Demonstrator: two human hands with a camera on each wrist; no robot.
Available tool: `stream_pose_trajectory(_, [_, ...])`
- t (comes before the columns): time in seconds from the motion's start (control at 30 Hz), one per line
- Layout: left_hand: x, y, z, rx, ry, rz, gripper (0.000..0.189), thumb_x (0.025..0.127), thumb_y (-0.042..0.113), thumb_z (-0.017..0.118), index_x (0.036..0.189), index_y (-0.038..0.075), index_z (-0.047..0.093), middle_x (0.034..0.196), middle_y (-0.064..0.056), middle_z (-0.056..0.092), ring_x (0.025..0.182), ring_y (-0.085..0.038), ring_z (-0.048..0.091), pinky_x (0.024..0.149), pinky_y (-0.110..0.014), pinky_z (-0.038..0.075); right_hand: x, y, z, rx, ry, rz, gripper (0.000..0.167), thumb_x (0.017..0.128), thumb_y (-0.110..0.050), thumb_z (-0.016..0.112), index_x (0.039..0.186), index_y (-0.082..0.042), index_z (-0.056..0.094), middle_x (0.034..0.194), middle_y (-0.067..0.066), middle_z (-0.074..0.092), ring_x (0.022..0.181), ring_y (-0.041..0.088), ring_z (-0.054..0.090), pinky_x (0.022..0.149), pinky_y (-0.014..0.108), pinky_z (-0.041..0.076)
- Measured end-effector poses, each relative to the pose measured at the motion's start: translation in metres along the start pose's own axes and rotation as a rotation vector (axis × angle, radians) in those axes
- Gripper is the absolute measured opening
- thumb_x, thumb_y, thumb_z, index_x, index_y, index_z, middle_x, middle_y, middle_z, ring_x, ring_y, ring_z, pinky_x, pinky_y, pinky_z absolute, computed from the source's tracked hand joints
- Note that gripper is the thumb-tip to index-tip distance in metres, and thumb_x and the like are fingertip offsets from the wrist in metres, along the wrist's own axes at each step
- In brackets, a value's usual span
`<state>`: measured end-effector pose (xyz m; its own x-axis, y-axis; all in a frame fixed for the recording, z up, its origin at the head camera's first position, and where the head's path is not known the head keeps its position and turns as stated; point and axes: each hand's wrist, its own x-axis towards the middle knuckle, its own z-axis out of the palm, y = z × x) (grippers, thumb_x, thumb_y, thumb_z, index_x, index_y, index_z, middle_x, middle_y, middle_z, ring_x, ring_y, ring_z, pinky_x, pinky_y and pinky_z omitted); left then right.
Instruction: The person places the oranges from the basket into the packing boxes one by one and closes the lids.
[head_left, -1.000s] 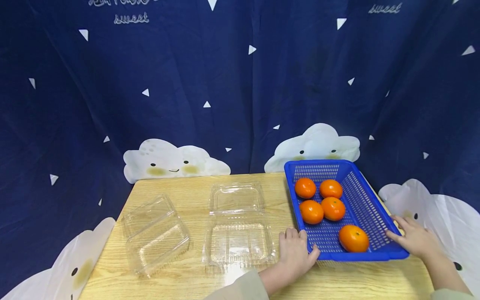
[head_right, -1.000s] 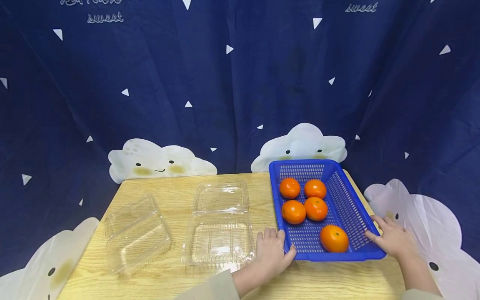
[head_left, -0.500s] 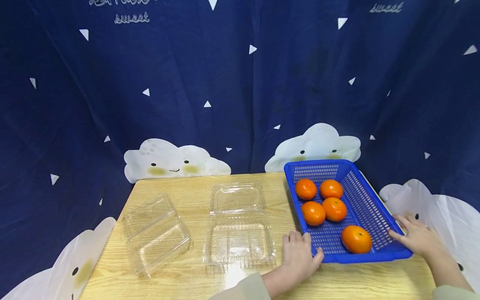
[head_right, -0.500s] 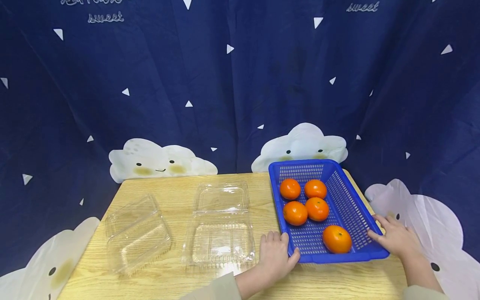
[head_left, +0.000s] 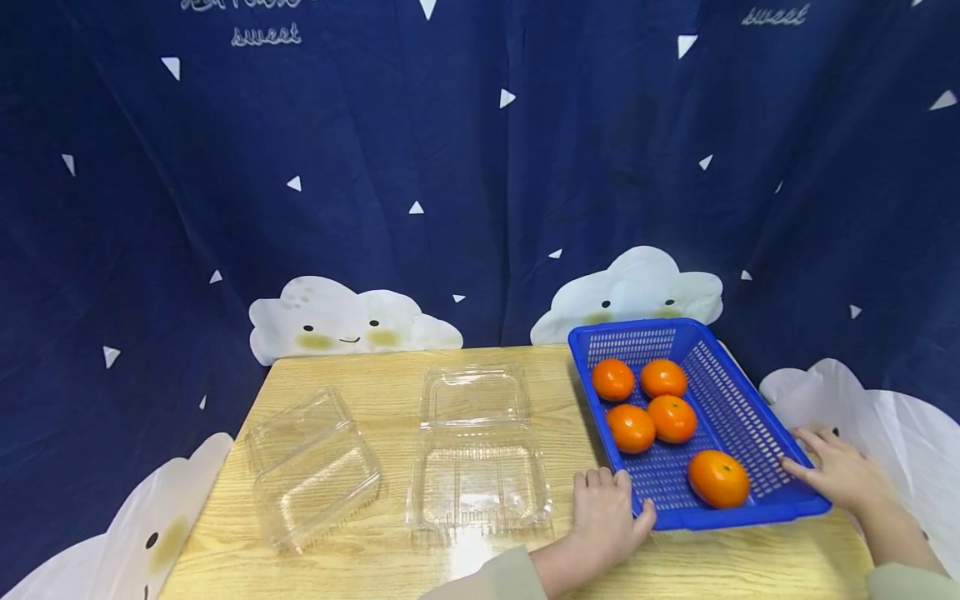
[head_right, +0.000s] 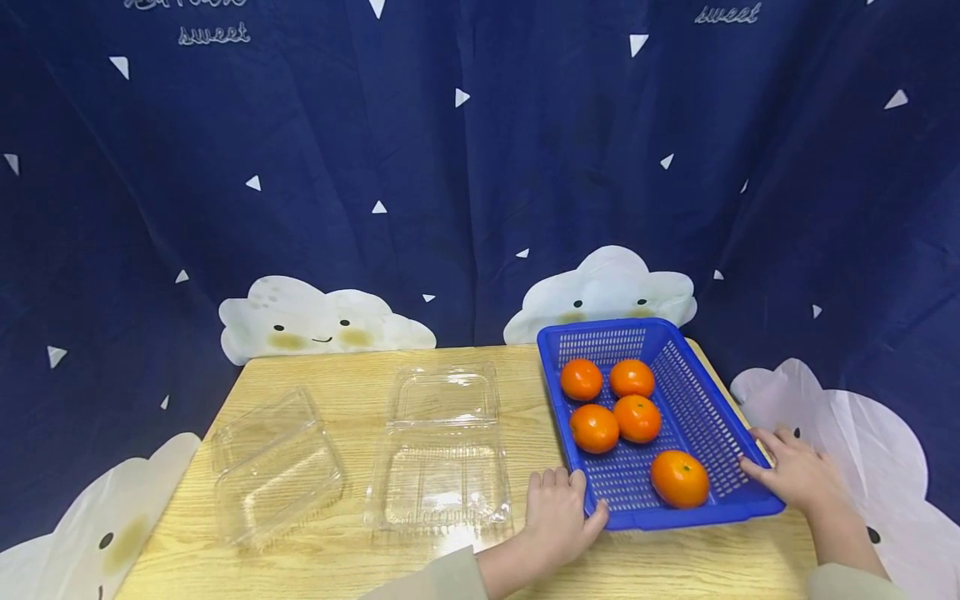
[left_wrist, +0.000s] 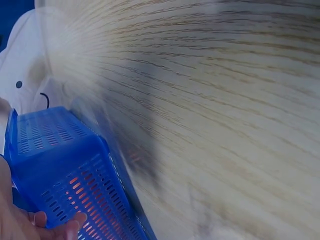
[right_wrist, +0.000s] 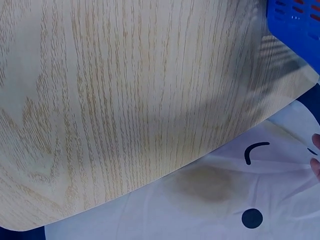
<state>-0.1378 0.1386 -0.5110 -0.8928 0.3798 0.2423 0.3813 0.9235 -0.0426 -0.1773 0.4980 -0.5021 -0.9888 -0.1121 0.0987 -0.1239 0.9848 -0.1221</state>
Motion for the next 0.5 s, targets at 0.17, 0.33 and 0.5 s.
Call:
stream_pose_trajectory(0.17, [-0.0001,0.0020,-0.0011,0.005,-0.016,0.001,0.048,0.086,0.059,0.029,0.091,0.019,0.054,0.084,0.001,0.056,0.079,-0.015,0.051,0.072,-0.032,0.036,-0.0002,0.0025,0.0010,-0.012,-0.005,0.006,0.053,0.084,-0.045,0.054,0.114,-0.002,0.046,0.114,0.028,0.043,0.101,0.050,0.041,0.075,0.069,0.031])
stream_pose_trajectory(0.33, [-0.0002,0.0016,-0.0009,-0.009,-0.014,-0.003,0.047,0.086,0.059,0.031,0.090,0.019,0.054,0.084,0.002,0.056,0.079,-0.015,0.051,0.073,-0.032,0.036,-0.0002,0.0013,0.0016,-0.007,0.002,0.010,0.053,0.084,-0.045,0.054,0.114,-0.002,0.046,0.114,0.027,0.043,0.102,0.050,0.041,0.076,0.068,0.030])
stream_pose_trajectory(0.5, [-0.0004,0.0006,-0.0014,-0.014,-0.012,-0.004,0.047,0.086,0.060,0.031,0.090,0.019,0.054,0.084,0.003,0.055,0.079,-0.015,0.051,0.072,-0.032,0.037,-0.0002,-0.0014,-0.0002,-0.007,0.007,0.006,0.053,0.084,-0.044,0.054,0.115,-0.003,0.046,0.114,0.028,0.043,0.102,0.051,0.040,0.076,0.068,0.029])
